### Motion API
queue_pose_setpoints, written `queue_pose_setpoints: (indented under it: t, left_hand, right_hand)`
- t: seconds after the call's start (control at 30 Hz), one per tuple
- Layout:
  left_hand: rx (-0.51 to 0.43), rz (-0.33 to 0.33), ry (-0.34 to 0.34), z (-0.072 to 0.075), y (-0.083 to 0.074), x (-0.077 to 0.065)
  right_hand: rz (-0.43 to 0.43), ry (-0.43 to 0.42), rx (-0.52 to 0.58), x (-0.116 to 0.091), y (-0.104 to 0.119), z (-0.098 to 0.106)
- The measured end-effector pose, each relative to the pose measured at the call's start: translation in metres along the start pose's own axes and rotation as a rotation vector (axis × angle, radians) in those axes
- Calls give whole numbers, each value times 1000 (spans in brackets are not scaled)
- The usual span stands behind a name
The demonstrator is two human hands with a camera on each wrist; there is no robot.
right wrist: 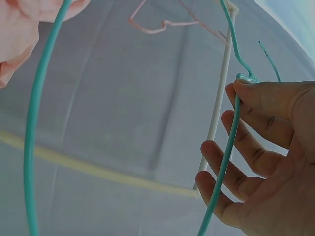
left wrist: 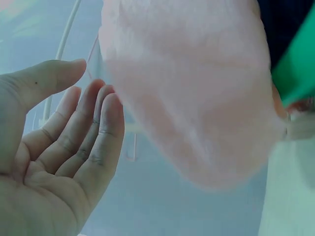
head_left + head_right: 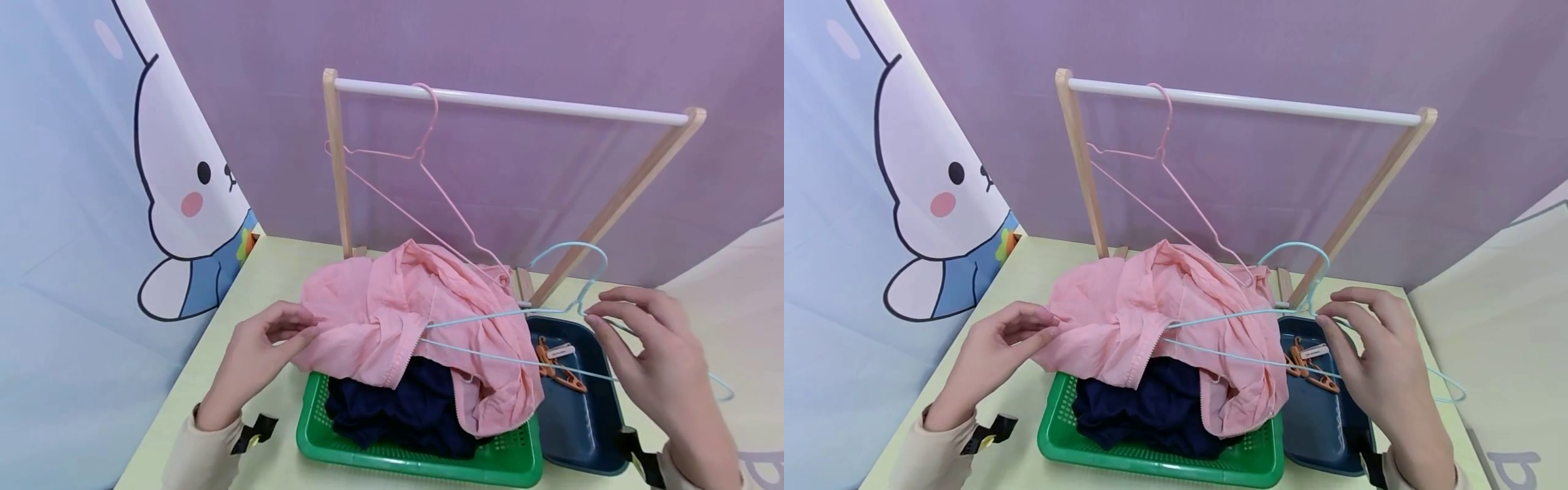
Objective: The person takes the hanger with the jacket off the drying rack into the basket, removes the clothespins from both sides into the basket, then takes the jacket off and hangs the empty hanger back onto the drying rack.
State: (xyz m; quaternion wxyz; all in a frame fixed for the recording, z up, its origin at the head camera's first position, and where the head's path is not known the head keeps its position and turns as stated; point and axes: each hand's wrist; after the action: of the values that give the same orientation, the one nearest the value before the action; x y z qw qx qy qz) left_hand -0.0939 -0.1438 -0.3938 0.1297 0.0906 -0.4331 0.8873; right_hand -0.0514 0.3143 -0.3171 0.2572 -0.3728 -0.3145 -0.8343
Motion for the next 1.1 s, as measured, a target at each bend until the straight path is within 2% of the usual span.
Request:
queue_pose_setpoints:
  t: [0.13, 0.37, 0.47, 0.67, 0.77, 0.9, 1.1]
  left_hand:
    - [0, 67, 5, 9, 8, -9]
    - [-67, 195, 81, 20, 24, -22]
    - [-105, 262, 137, 24, 29, -28]
    - [-193, 373, 292, 28, 43, -35]
    - [-262, 435, 364, 26, 53, -39]
    - [-335, 478, 447, 19, 66, -46]
    - [-472, 477, 477, 1, 76, -54]
  right_hand:
    - [-16, -19, -22, -2, -3, 5]
    - [-42, -45, -35, -10, -13, 14]
    - [-57, -59, -44, -13, -17, 19]
    - [-106, -93, -60, -19, -25, 29]
    - [-125, -119, -66, -21, -28, 33]
    - [-154, -154, -67, -22, -35, 38]
    - [-205, -148, -95, -23, -47, 44]
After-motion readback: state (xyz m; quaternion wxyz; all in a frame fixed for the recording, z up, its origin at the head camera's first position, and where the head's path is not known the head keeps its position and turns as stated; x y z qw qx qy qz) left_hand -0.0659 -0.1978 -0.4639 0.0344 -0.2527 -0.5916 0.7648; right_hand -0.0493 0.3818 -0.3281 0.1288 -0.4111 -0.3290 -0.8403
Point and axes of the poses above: each hand's wrist, its own x-axis towards the middle knuckle, its own z-axis out of the back of the hand, y = z × x, and after that the axes turned 11 degrees about x, right-handed
